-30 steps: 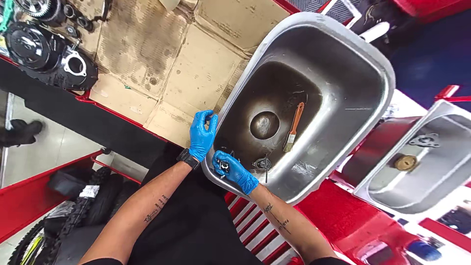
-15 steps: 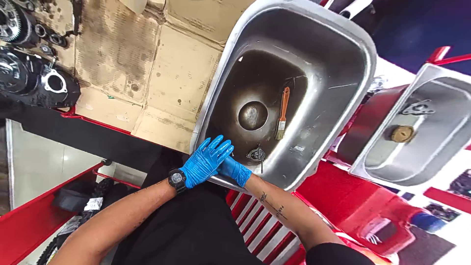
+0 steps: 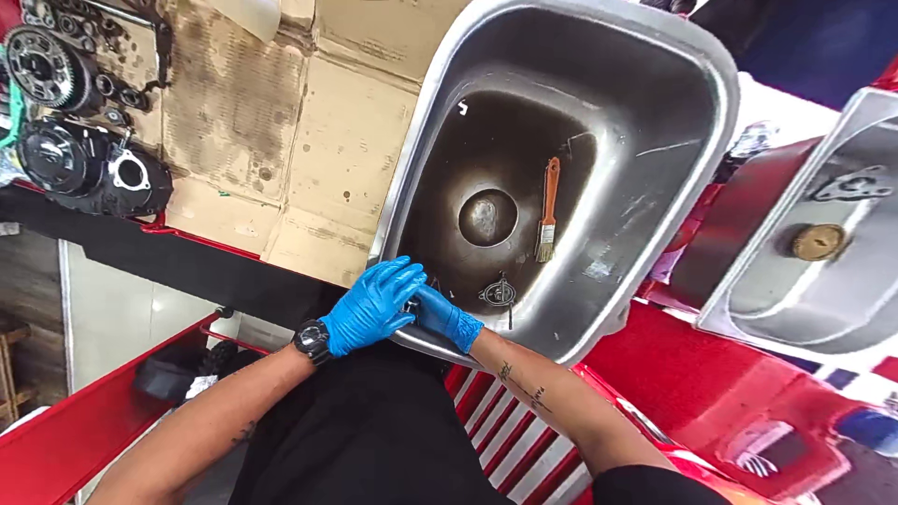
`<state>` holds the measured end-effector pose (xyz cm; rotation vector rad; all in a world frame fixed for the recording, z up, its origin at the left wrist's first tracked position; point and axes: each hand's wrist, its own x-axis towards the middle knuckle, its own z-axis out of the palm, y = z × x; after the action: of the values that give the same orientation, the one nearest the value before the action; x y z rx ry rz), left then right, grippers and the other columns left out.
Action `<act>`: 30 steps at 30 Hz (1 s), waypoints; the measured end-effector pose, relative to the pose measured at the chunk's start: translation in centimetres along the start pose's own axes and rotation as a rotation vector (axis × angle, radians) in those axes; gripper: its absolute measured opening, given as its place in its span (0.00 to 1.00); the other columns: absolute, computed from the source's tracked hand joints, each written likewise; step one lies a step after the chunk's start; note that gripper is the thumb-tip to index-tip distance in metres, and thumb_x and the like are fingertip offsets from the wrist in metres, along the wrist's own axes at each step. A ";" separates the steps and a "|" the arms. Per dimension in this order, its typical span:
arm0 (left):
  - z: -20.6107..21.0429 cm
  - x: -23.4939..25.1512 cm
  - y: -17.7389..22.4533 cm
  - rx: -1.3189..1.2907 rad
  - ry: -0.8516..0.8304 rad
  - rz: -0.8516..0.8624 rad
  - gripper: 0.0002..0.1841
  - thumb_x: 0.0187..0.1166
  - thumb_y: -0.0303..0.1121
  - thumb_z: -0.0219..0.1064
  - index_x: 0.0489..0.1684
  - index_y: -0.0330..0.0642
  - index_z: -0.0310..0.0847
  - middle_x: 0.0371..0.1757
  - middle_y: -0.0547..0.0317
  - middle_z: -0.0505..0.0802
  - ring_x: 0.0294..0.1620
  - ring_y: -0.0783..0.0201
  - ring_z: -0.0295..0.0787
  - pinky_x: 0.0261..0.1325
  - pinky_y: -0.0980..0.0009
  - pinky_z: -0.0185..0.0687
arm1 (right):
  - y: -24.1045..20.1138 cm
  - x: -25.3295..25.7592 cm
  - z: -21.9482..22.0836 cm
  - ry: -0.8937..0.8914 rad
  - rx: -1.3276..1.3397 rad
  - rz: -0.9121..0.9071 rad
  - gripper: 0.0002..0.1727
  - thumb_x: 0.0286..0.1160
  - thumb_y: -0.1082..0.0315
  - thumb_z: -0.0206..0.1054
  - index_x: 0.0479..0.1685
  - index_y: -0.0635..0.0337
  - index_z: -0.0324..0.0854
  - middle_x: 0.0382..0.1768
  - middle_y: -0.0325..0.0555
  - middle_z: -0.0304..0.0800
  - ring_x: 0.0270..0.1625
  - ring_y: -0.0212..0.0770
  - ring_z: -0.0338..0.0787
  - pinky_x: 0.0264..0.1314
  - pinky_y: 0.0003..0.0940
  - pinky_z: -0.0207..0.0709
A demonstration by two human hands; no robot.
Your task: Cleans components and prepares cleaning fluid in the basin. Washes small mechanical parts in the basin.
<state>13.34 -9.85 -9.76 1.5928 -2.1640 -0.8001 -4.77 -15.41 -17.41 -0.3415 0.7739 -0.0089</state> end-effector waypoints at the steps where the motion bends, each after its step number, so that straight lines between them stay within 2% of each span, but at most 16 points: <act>1: -0.1 -0.7 -0.6 0.010 0.040 -0.005 0.31 0.79 0.49 0.69 0.78 0.40 0.78 0.78 0.48 0.85 0.84 0.44 0.73 0.86 0.49 0.64 | 0.0 0.4 -0.3 -0.031 -0.010 0.004 0.15 0.87 0.61 0.49 0.36 0.46 0.80 0.26 0.31 0.86 0.28 0.27 0.84 0.30 0.23 0.79; 4: 0.6 -2.4 -2.0 -0.003 0.157 -0.004 0.26 0.85 0.47 0.62 0.74 0.39 0.80 0.74 0.47 0.88 0.82 0.45 0.76 0.86 0.53 0.65 | 0.5 1.2 -1.0 -0.103 0.034 0.028 0.15 0.88 0.61 0.48 0.36 0.50 0.78 0.24 0.35 0.81 0.22 0.29 0.79 0.24 0.22 0.74; 7: 1.1 -2.4 -1.6 -0.123 0.268 -0.084 0.23 0.88 0.42 0.59 0.71 0.35 0.82 0.71 0.43 0.89 0.80 0.47 0.78 0.86 0.55 0.66 | 0.6 0.9 -1.0 -0.103 0.150 0.061 0.14 0.89 0.61 0.48 0.37 0.50 0.77 0.25 0.35 0.80 0.22 0.29 0.77 0.22 0.20 0.70; 11: 1.6 -0.7 0.2 -0.452 0.353 -0.287 0.23 0.89 0.37 0.53 0.69 0.28 0.82 0.73 0.38 0.86 0.81 0.48 0.77 0.88 0.55 0.65 | -0.1 -1.0 0.3 -0.127 0.243 0.050 0.16 0.88 0.60 0.47 0.35 0.50 0.78 0.23 0.34 0.79 0.19 0.26 0.75 0.18 0.18 0.67; 14: 2.1 1.4 1.5 -0.887 0.348 -0.439 0.25 0.93 0.33 0.44 0.76 0.21 0.72 0.78 0.34 0.81 0.83 0.52 0.74 0.88 0.59 0.65 | -2.0 -2.6 1.9 -0.130 0.271 -0.143 0.15 0.85 0.60 0.48 0.33 0.48 0.78 0.23 0.32 0.79 0.19 0.25 0.75 0.17 0.17 0.65; 15: 2.5 2.4 1.8 -1.067 0.326 -0.509 0.26 0.94 0.33 0.38 0.78 0.22 0.70 0.77 0.38 0.81 0.80 0.57 0.77 0.85 0.62 0.69 | -3.0 -3.0 2.4 -0.118 0.267 -0.252 0.15 0.85 0.60 0.49 0.33 0.48 0.79 0.23 0.32 0.79 0.20 0.25 0.75 0.19 0.18 0.66; 17: 3.2 5.0 2.4 -1.480 0.297 -0.689 0.30 0.97 0.42 0.30 0.75 0.29 0.73 0.64 0.49 0.89 0.64 0.64 0.87 0.69 0.66 0.83 | -4.9 -3.2 2.9 -0.059 0.229 -0.506 0.14 0.84 0.60 0.50 0.38 0.49 0.82 0.24 0.32 0.80 0.23 0.26 0.77 0.23 0.20 0.71; 18: 3.4 6.5 2.5 -1.691 0.280 -0.752 0.31 0.97 0.47 0.29 0.72 0.33 0.74 0.58 0.51 0.91 0.58 0.63 0.88 0.64 0.63 0.85 | -5.8 -3.1 3.0 0.008 0.159 -0.635 0.13 0.83 0.62 0.51 0.37 0.49 0.81 0.25 0.32 0.81 0.24 0.27 0.79 0.26 0.22 0.73; 20: 3.4 9.4 2.5 -1.981 0.258 -0.752 0.31 0.95 0.52 0.30 0.65 0.41 0.77 0.51 0.55 0.92 0.55 0.63 0.89 0.63 0.62 0.85 | -7.4 -2.8 2.9 0.215 -0.027 -0.870 0.08 0.79 0.64 0.59 0.37 0.50 0.84 0.28 0.34 0.85 0.28 0.27 0.83 0.30 0.24 0.78; 21: 3.3 10.5 2.4 -2.040 0.254 -0.729 0.31 0.95 0.52 0.31 0.63 0.42 0.79 0.51 0.56 0.92 0.55 0.63 0.89 0.63 0.62 0.86 | -7.8 -2.8 2.8 0.328 -0.142 -0.962 0.06 0.75 0.65 0.63 0.37 0.51 0.86 0.33 0.34 0.87 0.34 0.27 0.85 0.36 0.25 0.81; 22: 3.3 11.3 2.3 -2.081 0.236 -0.680 0.32 0.95 0.51 0.30 0.67 0.41 0.80 0.56 0.54 0.92 0.59 0.61 0.89 0.65 0.62 0.85 | -7.9 -2.9 2.7 0.411 -0.257 -1.037 0.05 0.72 0.66 0.66 0.37 0.52 0.88 0.38 0.34 0.89 0.43 0.29 0.87 0.46 0.28 0.83; 24: 3.5 12.4 2.2 -2.124 0.214 -0.613 0.32 0.95 0.48 0.30 0.70 0.39 0.79 0.62 0.50 0.92 0.66 0.59 0.88 0.69 0.62 0.83 | -7.7 -3.2 2.5 0.484 -0.456 -1.160 0.07 0.70 0.67 0.67 0.39 0.57 0.89 0.46 0.39 0.91 0.56 0.33 0.88 0.58 0.33 0.84; 28: 4.6 13.6 2.6 -2.234 0.206 -0.567 0.28 0.94 0.42 0.34 0.63 0.37 0.81 0.56 0.49 0.93 0.61 0.57 0.90 0.66 0.63 0.85 | -7.1 -4.6 1.9 0.577 -0.579 -1.247 0.14 0.76 0.60 0.65 0.41 0.61 0.91 0.48 0.43 0.94 0.61 0.37 0.89 0.67 0.37 0.82; 30: 5.1 13.6 3.1 -2.274 0.185 -0.561 0.27 0.94 0.40 0.34 0.64 0.35 0.80 0.55 0.48 0.93 0.60 0.58 0.90 0.65 0.63 0.85 | -6.9 -5.6 2.1 0.623 -0.557 -1.277 0.17 0.80 0.58 0.63 0.40 0.61 0.92 0.47 0.43 0.96 0.61 0.37 0.90 0.70 0.39 0.81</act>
<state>3.71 -20.87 -12.67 0.5990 0.2206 -1.8498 -6.48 -20.58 -10.09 -1.3630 1.0459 -1.1623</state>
